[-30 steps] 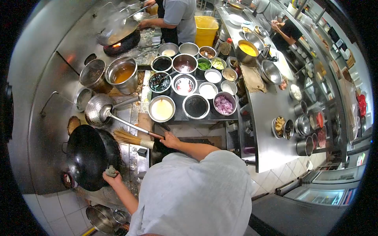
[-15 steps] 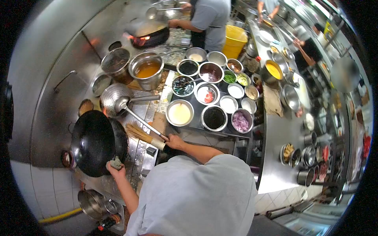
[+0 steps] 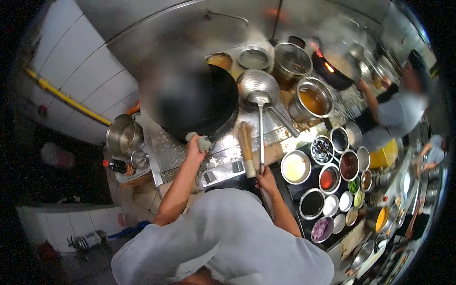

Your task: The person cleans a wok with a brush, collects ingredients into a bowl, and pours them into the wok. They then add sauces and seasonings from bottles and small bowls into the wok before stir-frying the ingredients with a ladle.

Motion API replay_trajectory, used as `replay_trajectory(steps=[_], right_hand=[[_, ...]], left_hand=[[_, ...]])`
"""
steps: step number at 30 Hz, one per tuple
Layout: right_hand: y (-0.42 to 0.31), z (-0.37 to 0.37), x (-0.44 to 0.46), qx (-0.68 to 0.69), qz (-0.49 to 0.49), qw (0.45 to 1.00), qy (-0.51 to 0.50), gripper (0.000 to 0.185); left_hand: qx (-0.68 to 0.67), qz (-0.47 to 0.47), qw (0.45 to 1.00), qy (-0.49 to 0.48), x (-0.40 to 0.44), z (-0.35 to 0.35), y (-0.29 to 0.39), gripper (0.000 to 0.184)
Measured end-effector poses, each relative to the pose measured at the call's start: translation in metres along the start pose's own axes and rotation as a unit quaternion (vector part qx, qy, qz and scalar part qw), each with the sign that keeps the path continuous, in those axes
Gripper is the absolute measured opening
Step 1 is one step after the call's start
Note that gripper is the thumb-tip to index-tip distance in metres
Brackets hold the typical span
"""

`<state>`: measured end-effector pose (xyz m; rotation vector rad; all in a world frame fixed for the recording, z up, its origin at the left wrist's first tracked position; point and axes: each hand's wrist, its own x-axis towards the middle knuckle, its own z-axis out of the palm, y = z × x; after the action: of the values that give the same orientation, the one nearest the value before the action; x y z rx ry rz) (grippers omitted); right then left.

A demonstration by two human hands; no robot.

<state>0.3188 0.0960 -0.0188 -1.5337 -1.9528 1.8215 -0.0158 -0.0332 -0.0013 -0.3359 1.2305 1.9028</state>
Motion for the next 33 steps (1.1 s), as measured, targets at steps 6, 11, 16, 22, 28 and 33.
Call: replay_trajectory(steps=[6,11,16,22,28,33], right_hand=[[-0.025,-0.004,0.002,0.087,0.071,0.993,0.023,0.03],[-0.038,-0.005,0.003,-0.047,-0.011,0.994,0.097,0.029],[-0.048,-0.005,-0.017,0.251,-0.015,0.968,0.017,0.024],[-0.097,-0.039,-0.064,0.347,-0.076,0.933,0.056,0.008],[-0.149,-0.1,-0.087,0.28,-0.099,0.937,0.183,0.069],[-0.154,-0.119,-0.091,0.273,-0.079,0.942,0.178,0.062]], left_hand=[[-0.04,0.041,0.996,0.071,-0.02,0.02,0.005,0.014],[-0.026,0.026,0.998,0.052,-0.007,0.012,-0.001,0.023],[-0.066,-0.029,0.997,-0.007,-0.012,-0.006,0.005,0.027],[0.256,0.11,0.958,0.071,-0.021,-0.132,-0.011,0.053],[0.607,0.033,0.789,0.088,-0.078,-0.198,-0.037,0.074],[0.685,0.009,0.701,0.198,-0.101,-0.183,-0.056,0.076]])
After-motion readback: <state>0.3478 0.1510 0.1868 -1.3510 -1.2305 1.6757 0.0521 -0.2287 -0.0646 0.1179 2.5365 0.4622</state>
